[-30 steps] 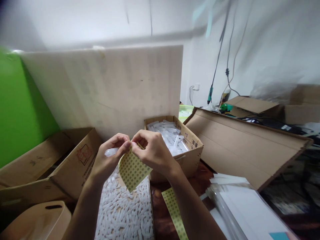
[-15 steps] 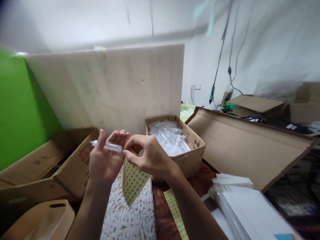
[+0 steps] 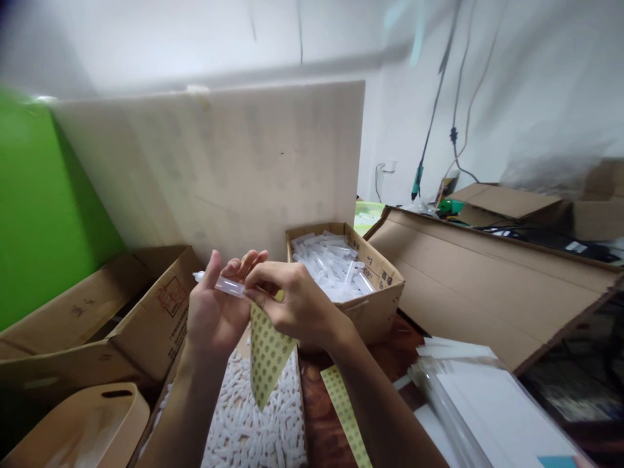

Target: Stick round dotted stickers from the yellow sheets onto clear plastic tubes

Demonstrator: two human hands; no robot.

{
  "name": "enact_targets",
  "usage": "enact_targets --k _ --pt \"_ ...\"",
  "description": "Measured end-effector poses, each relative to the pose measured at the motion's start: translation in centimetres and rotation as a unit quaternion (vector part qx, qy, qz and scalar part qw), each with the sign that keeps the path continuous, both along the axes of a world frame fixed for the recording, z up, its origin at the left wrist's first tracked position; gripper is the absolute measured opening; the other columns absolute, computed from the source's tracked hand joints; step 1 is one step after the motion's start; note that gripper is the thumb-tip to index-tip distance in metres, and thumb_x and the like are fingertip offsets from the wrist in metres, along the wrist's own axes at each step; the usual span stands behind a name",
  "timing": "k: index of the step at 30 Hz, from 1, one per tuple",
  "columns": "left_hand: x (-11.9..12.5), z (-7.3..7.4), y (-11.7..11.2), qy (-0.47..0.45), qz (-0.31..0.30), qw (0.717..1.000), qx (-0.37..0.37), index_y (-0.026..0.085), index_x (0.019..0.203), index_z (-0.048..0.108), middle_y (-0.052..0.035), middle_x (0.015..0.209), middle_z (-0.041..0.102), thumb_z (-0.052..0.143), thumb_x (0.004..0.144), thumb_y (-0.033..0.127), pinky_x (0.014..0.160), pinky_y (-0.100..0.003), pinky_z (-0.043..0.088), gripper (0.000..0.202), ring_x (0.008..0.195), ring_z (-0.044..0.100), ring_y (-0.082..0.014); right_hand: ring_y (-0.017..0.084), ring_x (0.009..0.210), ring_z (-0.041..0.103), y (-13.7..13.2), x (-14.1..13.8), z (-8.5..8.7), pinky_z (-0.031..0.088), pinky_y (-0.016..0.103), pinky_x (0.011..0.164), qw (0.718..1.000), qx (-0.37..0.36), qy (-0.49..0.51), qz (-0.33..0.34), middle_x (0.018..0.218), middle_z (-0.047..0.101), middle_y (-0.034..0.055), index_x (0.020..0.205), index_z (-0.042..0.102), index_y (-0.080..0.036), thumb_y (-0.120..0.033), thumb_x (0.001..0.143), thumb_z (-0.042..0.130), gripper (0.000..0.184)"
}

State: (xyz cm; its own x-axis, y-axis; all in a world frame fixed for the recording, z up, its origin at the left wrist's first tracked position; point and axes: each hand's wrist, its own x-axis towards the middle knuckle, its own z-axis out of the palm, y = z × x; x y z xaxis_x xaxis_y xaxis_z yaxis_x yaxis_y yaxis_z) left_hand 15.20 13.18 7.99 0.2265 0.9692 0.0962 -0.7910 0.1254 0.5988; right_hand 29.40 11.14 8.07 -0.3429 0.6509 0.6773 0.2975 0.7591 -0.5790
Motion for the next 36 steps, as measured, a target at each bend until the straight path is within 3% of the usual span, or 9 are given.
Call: enact_targets --k 6,18,28,36 --pt "-0.2 -0.8 0.4 0.021 0.004 0.999 0.048 0.02 0.065 0.066 -0.0054 0.098 0.078 0.055 0.099 0.046 0.103 -0.038 0.055 0.045 0.11 0.07 -0.0209 0.014 0.076 0.064 -0.1 -0.1 0.1 0.05 0.027 0.07 1.0 0.019 -0.01 -0.01 0.086 0.07 0.0022 0.088 0.068 -0.016 -0.009 0.088 0.063 0.009" --pt "0.0 -0.7 0.3 0.002 -0.004 0.999 0.036 0.02 0.065 0.068 -0.0039 0.092 0.079 0.054 0.1 0.043 0.101 -0.037 0.056 0.044 0.102 0.074 -0.0186 0.013 0.071 0.061 -0.3 -0.2 0.2 0.048 0.027 0.068 0.998 0.027 -0.039 -0.035 0.083 0.07 0.0022 0.087 0.068 -0.015 -0.009 0.085 0.062 0.009" --pt "0.1 -0.4 -0.2 0.026 0.034 0.998 0.042 0.02 0.068 0.067 -0.0035 0.093 0.078 0.05 0.101 0.041 0.102 -0.036 0.055 0.043 0.103 0.073 -0.0186 0.012 0.069 0.056 -0.8 -0.6 0.5 0.044 0.027 0.065 0.997 0.037 -0.036 -0.048 0.077 0.063 -0.0001 0.08 0.062 -0.017 -0.008 0.085 0.06 0.01" --pt "0.2 0.0 -0.7 0.012 0.049 0.997 0.064 0.02 0.069 0.069 -0.0025 0.088 0.078 0.049 0.102 0.038 0.097 -0.034 0.058 0.042 0.098 0.075 -0.0176 0.012 0.071 0.059 -0.8 -0.6 0.5 0.046 0.026 0.067 0.999 0.025 -0.01 -0.04 0.08 0.066 -0.0002 0.083 0.064 -0.016 -0.01 0.085 0.064 0.007"
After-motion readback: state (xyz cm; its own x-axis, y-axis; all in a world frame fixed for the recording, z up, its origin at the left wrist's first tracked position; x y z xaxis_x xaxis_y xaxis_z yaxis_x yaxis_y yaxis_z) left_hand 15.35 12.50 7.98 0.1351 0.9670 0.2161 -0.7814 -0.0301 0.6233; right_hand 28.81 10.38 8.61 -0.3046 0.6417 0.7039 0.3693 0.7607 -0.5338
